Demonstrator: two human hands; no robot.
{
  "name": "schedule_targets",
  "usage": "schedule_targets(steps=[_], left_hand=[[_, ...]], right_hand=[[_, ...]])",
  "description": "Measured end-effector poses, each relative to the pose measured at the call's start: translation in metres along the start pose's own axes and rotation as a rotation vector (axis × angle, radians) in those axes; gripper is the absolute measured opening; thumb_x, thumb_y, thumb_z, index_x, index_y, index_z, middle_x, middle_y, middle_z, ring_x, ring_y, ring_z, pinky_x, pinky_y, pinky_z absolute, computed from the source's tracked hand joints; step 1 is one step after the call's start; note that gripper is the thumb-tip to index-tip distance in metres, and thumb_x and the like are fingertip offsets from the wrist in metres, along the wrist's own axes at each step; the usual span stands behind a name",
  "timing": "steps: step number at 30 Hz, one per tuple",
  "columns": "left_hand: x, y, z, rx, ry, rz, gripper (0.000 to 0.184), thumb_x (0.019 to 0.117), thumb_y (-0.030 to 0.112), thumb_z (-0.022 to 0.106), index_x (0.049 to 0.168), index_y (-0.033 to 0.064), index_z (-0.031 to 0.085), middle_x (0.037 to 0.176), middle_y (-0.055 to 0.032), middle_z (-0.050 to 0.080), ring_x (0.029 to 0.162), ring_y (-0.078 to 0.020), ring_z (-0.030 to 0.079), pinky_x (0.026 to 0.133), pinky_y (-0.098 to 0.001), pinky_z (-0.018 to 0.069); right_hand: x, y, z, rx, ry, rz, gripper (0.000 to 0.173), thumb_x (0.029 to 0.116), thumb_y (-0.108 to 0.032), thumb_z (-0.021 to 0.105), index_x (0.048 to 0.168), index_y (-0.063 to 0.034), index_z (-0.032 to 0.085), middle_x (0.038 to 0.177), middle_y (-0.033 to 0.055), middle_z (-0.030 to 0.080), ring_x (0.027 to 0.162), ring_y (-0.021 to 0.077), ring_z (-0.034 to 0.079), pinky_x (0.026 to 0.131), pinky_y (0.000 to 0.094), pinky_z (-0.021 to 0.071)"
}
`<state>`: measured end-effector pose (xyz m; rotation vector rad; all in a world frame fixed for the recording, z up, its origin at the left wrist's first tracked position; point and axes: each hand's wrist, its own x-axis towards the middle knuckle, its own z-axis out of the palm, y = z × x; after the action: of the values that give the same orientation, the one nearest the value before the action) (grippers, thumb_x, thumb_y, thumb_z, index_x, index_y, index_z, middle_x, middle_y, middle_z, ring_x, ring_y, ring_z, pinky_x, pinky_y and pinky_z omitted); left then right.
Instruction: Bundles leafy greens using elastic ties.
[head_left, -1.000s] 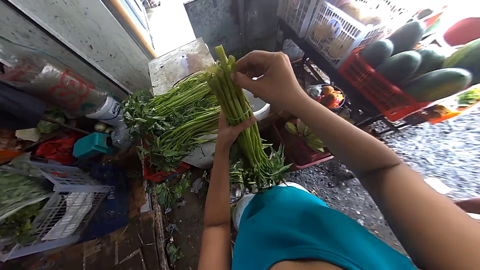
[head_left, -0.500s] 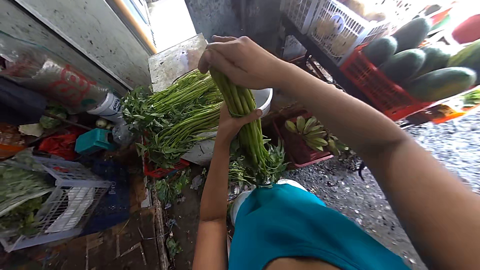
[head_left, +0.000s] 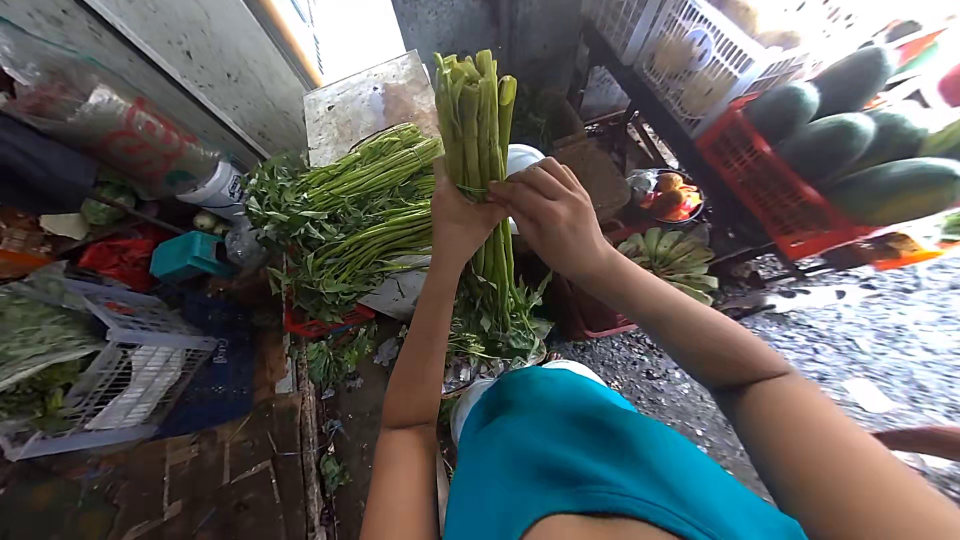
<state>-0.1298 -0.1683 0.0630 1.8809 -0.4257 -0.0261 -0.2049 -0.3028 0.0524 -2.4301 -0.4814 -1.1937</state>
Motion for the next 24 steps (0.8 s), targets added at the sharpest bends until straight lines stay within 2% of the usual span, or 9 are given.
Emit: schedule_targets(steps=[4, 5, 9, 10, 12, 15, 17, 21, 24], left_hand=[[0.000, 0.008, 0.002, 0.079, -0.002, -0.026, 0.097, 0.0636, 0.012, 0.093, 0.143, 0.0065, 0.038, 0.122, -0.0151, 0.065, 0.111, -0.0203, 0.067, 0.096, -0.0408, 0.0568], [-0.001, 0.010, 0.003, 0.104, -0.002, -0.041, 0.096, 0.0640, 0.013, 0.094, 0.143, 0.0062, 0.038, 0.121, -0.0161, 0.066, 0.110, -0.0226, 0.068, 0.096, -0.0431, 0.0570], [-0.004, 0.015, 0.008, 0.182, 0.024, -0.058, 0.096, 0.0669, 0.017, 0.094, 0.145, 0.0059, 0.039, 0.118, -0.0178, 0.068, 0.109, -0.0262, 0.069, 0.094, -0.0472, 0.0570], [-0.005, 0.016, 0.008, 0.200, 0.032, -0.064, 0.094, 0.0672, 0.016, 0.093, 0.144, 0.0058, 0.040, 0.116, -0.0183, 0.068, 0.107, -0.0275, 0.070, 0.093, -0.0484, 0.0573], [-0.005, 0.015, 0.008, 0.244, 0.043, -0.056, 0.090, 0.0681, 0.013, 0.092, 0.142, 0.0047, 0.041, 0.113, -0.0187, 0.069, 0.104, -0.0297, 0.071, 0.090, -0.0499, 0.0579], [-0.001, 0.015, 0.007, 0.248, 0.046, -0.062, 0.090, 0.0706, 0.010, 0.090, 0.144, 0.0038, 0.039, 0.114, -0.0192, 0.069, 0.105, -0.0303, 0.070, 0.091, -0.0499, 0.0576], [-0.003, 0.016, 0.005, 0.233, 0.040, -0.065, 0.090, 0.0709, 0.009, 0.089, 0.144, 0.0041, 0.037, 0.115, -0.0182, 0.069, 0.106, -0.0280, 0.070, 0.092, -0.0481, 0.0577], [-0.011, 0.021, 0.002, 0.315, 0.079, 0.005, 0.096, 0.0718, 0.019, 0.091, 0.146, 0.0008, 0.033, 0.124, -0.0210, 0.064, 0.112, -0.0305, 0.067, 0.095, -0.0489, 0.0561], [-0.018, 0.027, -0.003, 0.407, 0.070, 0.021, 0.101, 0.0715, 0.025, 0.092, 0.147, -0.0017, 0.031, 0.129, -0.0234, 0.060, 0.115, -0.0334, 0.066, 0.096, -0.0496, 0.0553]], right_hand=[[0.000, 0.021, 0.006, -0.085, -0.029, -0.138, 0.015, 0.1033, -0.005, 0.057, 0.112, 0.0005, 0.068, 0.103, 0.0175, 0.069, 0.100, 0.0332, 0.066, 0.085, 0.0396, 0.0542], [0.002, 0.025, 0.003, 0.021, -0.051, -0.091, 0.013, 0.1020, -0.002, 0.057, 0.109, 0.0008, 0.068, 0.101, 0.0173, 0.069, 0.101, 0.0321, 0.066, 0.087, 0.0391, 0.0544], [0.017, 0.031, -0.014, 0.401, -0.119, 0.240, 0.011, 0.0995, -0.008, 0.062, 0.100, -0.0029, 0.073, 0.098, 0.0082, 0.072, 0.093, 0.0108, 0.070, 0.086, 0.0262, 0.0583], [0.016, 0.031, -0.015, 0.402, -0.124, 0.236, 0.011, 0.0993, -0.008, 0.063, 0.100, -0.0030, 0.073, 0.097, 0.0082, 0.072, 0.093, 0.0110, 0.070, 0.086, 0.0265, 0.0581], [0.011, 0.026, -0.013, 0.333, -0.073, 0.131, 0.011, 0.0975, -0.005, 0.064, 0.099, -0.0017, 0.075, 0.095, 0.0112, 0.073, 0.093, 0.0187, 0.068, 0.087, 0.0309, 0.0551], [-0.001, 0.017, -0.003, 0.191, -0.054, 0.026, 0.016, 0.0978, -0.003, 0.063, 0.106, -0.0028, 0.077, 0.100, 0.0130, 0.074, 0.099, 0.0262, 0.069, 0.090, 0.0358, 0.0555], [-0.009, 0.015, 0.008, 0.126, -0.015, 0.003, 0.018, 0.0993, 0.000, 0.060, 0.111, 0.0009, 0.073, 0.105, 0.0169, 0.071, 0.101, 0.0293, 0.068, 0.090, 0.0351, 0.0566], [-0.008, 0.013, 0.016, 0.017, 0.049, -0.009, 0.018, 0.1008, 0.000, 0.057, 0.114, 0.0062, 0.068, 0.107, 0.0221, 0.069, 0.097, 0.0321, 0.069, 0.079, 0.0353, 0.0593], [0.001, 0.018, 0.013, 0.053, 0.011, -0.003, 0.014, 0.1015, 0.001, 0.053, 0.108, 0.0054, 0.064, 0.105, 0.0220, 0.065, 0.098, 0.0319, 0.068, 0.081, 0.0347, 0.0581]])
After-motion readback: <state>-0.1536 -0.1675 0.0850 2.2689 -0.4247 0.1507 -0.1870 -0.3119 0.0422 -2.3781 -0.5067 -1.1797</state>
